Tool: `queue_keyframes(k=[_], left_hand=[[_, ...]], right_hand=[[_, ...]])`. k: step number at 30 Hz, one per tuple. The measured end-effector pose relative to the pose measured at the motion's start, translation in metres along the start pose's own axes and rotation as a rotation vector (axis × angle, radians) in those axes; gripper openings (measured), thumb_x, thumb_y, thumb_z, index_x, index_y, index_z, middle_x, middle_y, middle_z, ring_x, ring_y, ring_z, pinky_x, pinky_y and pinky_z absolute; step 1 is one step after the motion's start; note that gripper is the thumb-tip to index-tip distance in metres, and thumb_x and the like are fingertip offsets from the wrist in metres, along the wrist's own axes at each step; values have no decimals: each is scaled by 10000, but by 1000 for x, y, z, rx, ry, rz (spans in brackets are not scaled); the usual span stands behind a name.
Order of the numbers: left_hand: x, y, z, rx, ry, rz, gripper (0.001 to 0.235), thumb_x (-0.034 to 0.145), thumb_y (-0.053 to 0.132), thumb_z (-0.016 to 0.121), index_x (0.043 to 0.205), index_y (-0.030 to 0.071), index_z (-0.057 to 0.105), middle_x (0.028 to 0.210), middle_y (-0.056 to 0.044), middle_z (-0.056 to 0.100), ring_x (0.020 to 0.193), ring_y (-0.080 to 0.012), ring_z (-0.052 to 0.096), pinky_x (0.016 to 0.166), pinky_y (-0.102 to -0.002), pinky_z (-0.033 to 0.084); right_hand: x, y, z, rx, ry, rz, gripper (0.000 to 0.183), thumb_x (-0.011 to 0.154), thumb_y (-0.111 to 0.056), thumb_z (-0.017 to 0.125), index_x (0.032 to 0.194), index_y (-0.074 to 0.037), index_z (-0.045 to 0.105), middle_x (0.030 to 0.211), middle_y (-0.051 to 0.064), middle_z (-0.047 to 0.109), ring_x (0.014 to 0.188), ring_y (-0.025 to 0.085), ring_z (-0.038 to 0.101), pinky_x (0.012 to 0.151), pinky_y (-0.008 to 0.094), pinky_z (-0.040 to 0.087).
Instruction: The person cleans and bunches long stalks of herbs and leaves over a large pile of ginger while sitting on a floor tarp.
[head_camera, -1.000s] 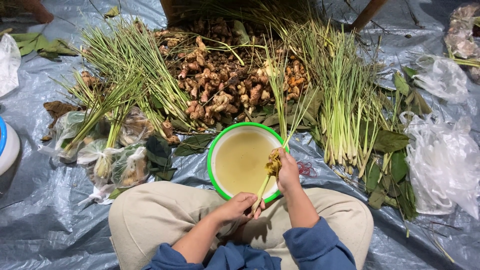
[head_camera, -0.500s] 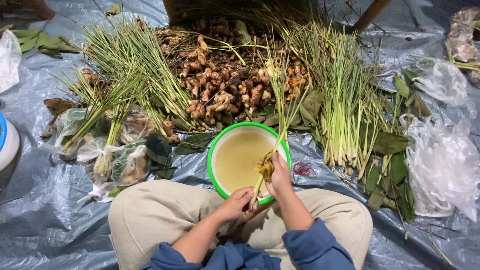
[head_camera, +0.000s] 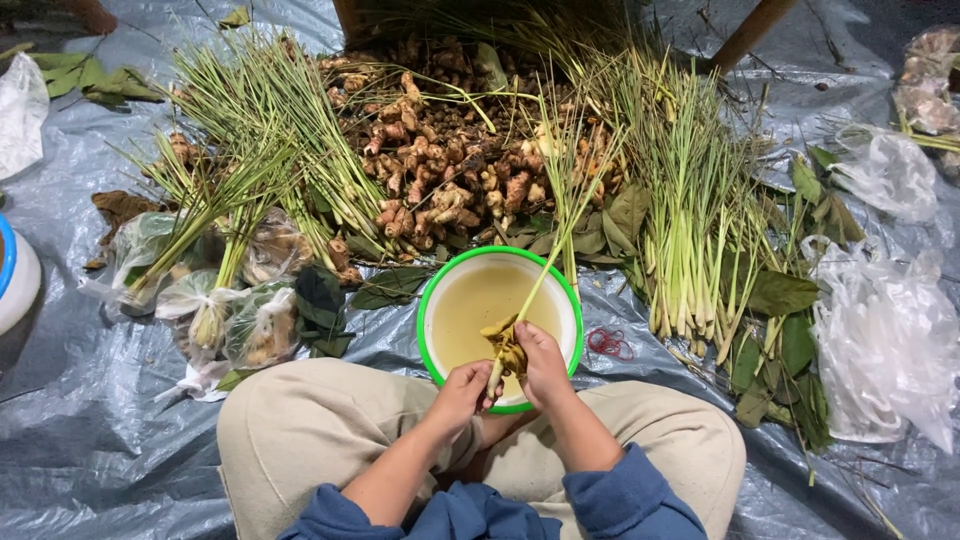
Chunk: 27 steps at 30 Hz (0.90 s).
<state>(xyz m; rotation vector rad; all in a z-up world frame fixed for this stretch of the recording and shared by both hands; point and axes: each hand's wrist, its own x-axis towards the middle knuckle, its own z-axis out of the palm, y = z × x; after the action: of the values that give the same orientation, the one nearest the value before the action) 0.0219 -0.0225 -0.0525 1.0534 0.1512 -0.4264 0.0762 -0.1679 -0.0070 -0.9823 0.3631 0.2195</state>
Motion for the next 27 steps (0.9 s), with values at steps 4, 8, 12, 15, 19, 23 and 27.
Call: queue_keyframes(k=[4,8,12,15,19,23,27], left_hand=[[-5,11,6,-30,33,-15,326,1084,266,493,1002,13,682,697,-141,655,461,-142,587,399,-216,469],[-11,28,14,-97,105,-32,313,1079,261,531,920,11,631,681,-126,609,463,-138,573,384,-203,445],[-9,17,6,-134,202,-60,280,1091,222,514,929,2,578,672,-75,532,459,-138,551,374,-196,422],[-11,19,6,-145,214,-82,268,1093,193,470,949,-10,570,680,-70,525,464,-134,544,368,-194,411],[-10,20,6,-145,200,-77,263,1079,223,526,915,21,563,657,-74,526,454,-136,542,351,-196,403],[-13,30,13,-160,169,-106,267,1068,243,571,906,31,563,626,-68,523,447,-149,557,345,-197,408],[-12,34,17,-214,116,-145,265,1074,229,578,893,36,561,605,-76,523,434,-167,565,336,-208,413]], right_hand=[[-2,5,-2,-39,-44,17,251,1037,-196,598,1035,45,671,903,249,737,714,341,765,571,431,635],[-19,-10,12,-237,-157,30,230,1036,-200,607,894,-24,647,651,164,658,432,246,660,366,282,497],[-12,5,0,-388,-249,12,188,965,-196,706,898,-20,694,589,122,636,458,180,654,400,206,437],[-38,-22,33,-389,-246,11,149,944,-158,732,954,-12,709,554,33,551,436,74,539,397,162,370],[-39,-26,37,-403,-244,-10,132,936,-134,725,898,-11,697,547,77,590,440,112,587,405,178,398],[-35,-13,26,-353,-208,-22,137,970,-134,689,886,-26,681,549,51,577,431,103,585,402,184,425],[-34,-12,23,-313,-170,-10,208,999,-171,651,862,-15,654,537,106,609,420,170,632,395,225,467]])
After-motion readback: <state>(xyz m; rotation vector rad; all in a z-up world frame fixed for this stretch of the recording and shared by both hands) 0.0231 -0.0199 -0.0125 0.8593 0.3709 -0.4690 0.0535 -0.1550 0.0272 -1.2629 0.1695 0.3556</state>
